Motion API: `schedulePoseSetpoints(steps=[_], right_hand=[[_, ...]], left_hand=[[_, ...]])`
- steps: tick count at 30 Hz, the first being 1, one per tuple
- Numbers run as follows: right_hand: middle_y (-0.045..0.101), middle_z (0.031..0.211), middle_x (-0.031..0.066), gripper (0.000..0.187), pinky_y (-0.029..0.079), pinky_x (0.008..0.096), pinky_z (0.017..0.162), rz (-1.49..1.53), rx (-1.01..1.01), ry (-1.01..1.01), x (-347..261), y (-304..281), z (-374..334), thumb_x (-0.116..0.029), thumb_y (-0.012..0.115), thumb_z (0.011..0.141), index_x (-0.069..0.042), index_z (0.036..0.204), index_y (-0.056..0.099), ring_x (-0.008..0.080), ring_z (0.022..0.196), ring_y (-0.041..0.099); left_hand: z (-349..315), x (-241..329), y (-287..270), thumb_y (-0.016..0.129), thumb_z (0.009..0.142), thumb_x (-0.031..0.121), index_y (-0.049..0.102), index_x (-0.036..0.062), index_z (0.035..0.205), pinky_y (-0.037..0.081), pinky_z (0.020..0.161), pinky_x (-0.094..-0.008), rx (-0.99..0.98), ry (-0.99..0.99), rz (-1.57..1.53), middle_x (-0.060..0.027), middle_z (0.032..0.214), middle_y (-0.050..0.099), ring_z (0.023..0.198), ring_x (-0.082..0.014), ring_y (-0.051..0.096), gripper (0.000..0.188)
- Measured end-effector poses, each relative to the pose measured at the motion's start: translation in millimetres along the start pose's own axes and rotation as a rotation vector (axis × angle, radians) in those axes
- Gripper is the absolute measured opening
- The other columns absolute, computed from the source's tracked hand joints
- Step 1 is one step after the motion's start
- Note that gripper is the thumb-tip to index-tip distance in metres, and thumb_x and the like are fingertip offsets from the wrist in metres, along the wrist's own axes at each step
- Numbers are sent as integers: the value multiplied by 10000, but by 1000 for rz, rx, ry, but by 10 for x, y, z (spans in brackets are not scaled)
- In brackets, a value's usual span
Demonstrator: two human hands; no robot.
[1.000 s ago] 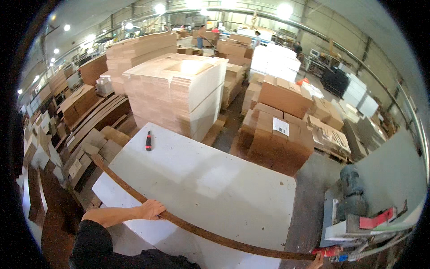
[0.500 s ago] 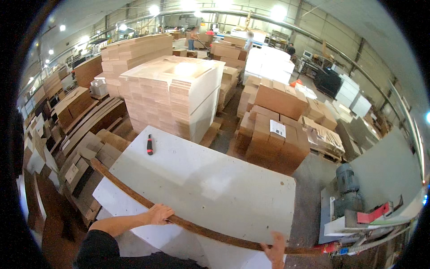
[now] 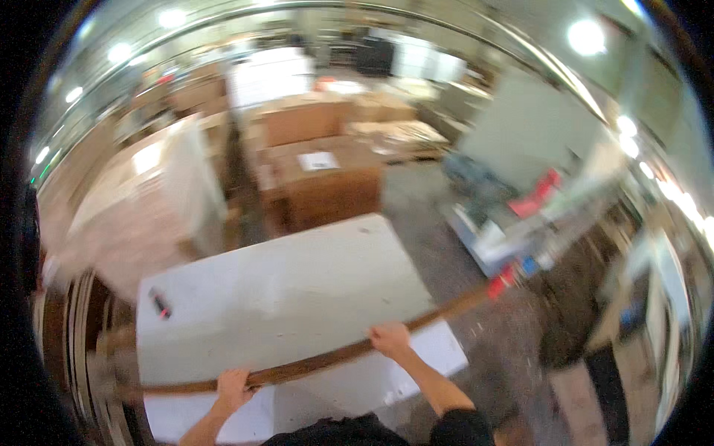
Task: The person picks up long wooden planks from a stack and places them onto a white workbench. They repeatedly lift, move, and arrange the planks on the table surface, occasionally stepping back to reveal their bare feet.
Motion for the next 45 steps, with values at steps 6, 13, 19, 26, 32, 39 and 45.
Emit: schedulePoseSetpoints(steps=[6, 13, 19, 26, 32, 39, 45], right_hand=[[702, 781, 146, 332, 533, 521, 694, 94, 102, -38, 182, -161, -89, -378, 549, 963, -136, 813, 721, 389, 773, 673], [674, 731, 106, 261, 516, 512, 672, 26, -39, 78, -63, -125, -3, -312, 634, 923, -115, 758, 681, 364, 742, 656], [652, 697, 168, 365, 475, 539, 617, 91, 215, -78, 37, -125, -141, -322, 576, 939, -90, 666, 649, 409, 655, 619], [618, 659, 174, 353, 463, 515, 573, 12, 269, -192, -24, -168, -110, -307, 599, 919, -61, 670, 639, 418, 624, 594], [609, 646, 180, 404, 444, 541, 603, 32, 253, -201, 28, -114, -97, -316, 571, 948, -52, 644, 613, 409, 636, 594], [619, 662, 176, 383, 447, 540, 623, -18, 264, -208, 113, -30, -72, -331, 603, 935, -62, 663, 626, 412, 647, 597], [598, 636, 191, 361, 454, 514, 617, 51, 300, -233, 40, -56, -83, -277, 592, 941, -40, 671, 626, 420, 619, 586]], left_hand=[[99, 115, 154, 897, 623, 274, 574, 77, 924, 427, 744, -482, 80, 49, -7, -138, 879, 635, 851, -378, 620, 484], [-36, -52, 205, 895, 651, 307, 599, 80, 957, 472, 761, -507, 19, -16, 20, -152, 892, 658, 890, -383, 635, 482], [68, 17, 82, 818, 764, 326, 604, 82, 1002, 508, 812, -492, -88, -14, -1, -138, 969, 678, 968, -358, 658, 403], [-105, 188, -179, 802, 772, 318, 560, 80, 1002, 488, 815, -457, 62, 26, -24, -107, 946, 647, 962, -319, 653, 410], [-85, 152, -118, 797, 785, 346, 552, 90, 1016, 466, 823, -451, 49, 34, -27, -93, 931, 621, 968, -305, 638, 423], [-61, 86, 0, 825, 761, 348, 566, 98, 961, 483, 778, -452, 110, 52, -48, -79, 869, 636, 872, -302, 672, 412], [-88, 73, 25, 796, 763, 268, 541, 101, 990, 469, 792, -441, 71, 11, -63, -71, 914, 622, 917, -293, 652, 379]])
Point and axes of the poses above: each hand's wrist, its own z-axis towards the middle knuckle, its own y-axis out of the palm, x = y × z, the point moved 4 cm from there along z, towards the middle knuckle
